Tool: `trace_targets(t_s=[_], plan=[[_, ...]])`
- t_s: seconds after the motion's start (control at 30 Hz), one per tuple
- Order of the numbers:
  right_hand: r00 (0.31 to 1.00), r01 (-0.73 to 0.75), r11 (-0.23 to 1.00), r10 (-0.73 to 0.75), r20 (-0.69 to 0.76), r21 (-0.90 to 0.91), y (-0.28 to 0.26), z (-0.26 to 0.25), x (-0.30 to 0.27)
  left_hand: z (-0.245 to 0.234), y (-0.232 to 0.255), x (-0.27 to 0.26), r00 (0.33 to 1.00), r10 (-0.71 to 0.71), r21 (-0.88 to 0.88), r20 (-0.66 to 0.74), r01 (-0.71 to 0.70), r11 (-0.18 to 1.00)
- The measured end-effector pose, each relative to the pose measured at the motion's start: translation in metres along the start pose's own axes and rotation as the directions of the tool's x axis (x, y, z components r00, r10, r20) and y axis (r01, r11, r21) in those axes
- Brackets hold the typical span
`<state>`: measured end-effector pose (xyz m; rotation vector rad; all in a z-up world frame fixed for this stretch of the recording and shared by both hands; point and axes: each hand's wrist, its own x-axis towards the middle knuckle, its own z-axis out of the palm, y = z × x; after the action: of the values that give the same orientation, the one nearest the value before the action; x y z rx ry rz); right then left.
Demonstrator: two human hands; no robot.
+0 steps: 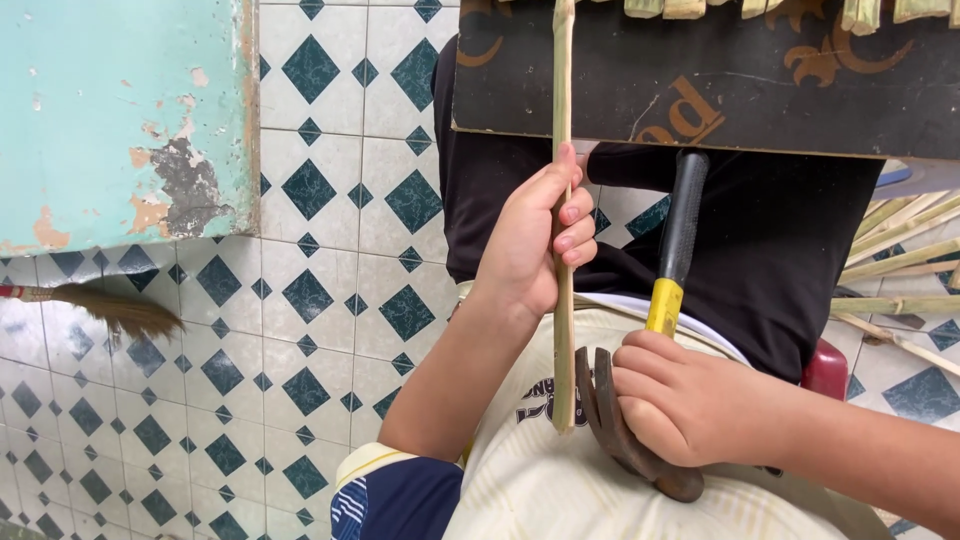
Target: Nailing thin bamboo strips onto a wooden base to assemble a furniture component.
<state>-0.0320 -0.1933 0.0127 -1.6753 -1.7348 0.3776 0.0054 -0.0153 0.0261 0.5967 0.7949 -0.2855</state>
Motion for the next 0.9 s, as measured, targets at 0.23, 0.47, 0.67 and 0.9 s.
trace_targets(t_s=[0.23, 0.47, 0.67, 0.9], plan=[[0.999, 0.008, 0.999, -0.01, -0.031, -0.045, -0.002, -0.002, -0.005, 0.002, -0.009, 0.005, 0.999, 0.032, -0.018, -0.041, -0.032, 0.999], [0.997, 0.079, 0.983, -0.081, -0.004, -0.164, -0.002, -0.009, -0.016, 0.012, -0.017, 0.004, 0.997, 0.051, 0.041, -0.063, -0.049, 0.998], [0.986, 0.044, 0.999, -0.046, -0.16, -0.013, 0.001, 0.008, -0.024, 0.02, -0.026, 0.013, 0.966, -0.028, -0.063, 0.256, 0.046, 0.997], [0.847, 0.142, 0.952, -0.26, -0.463, -0.272, 0.008, 0.023, -0.021, 0.022, -0.04, 0.017, 0.906, -0.034, -0.241, 0.423, 0.149, 0.959]])
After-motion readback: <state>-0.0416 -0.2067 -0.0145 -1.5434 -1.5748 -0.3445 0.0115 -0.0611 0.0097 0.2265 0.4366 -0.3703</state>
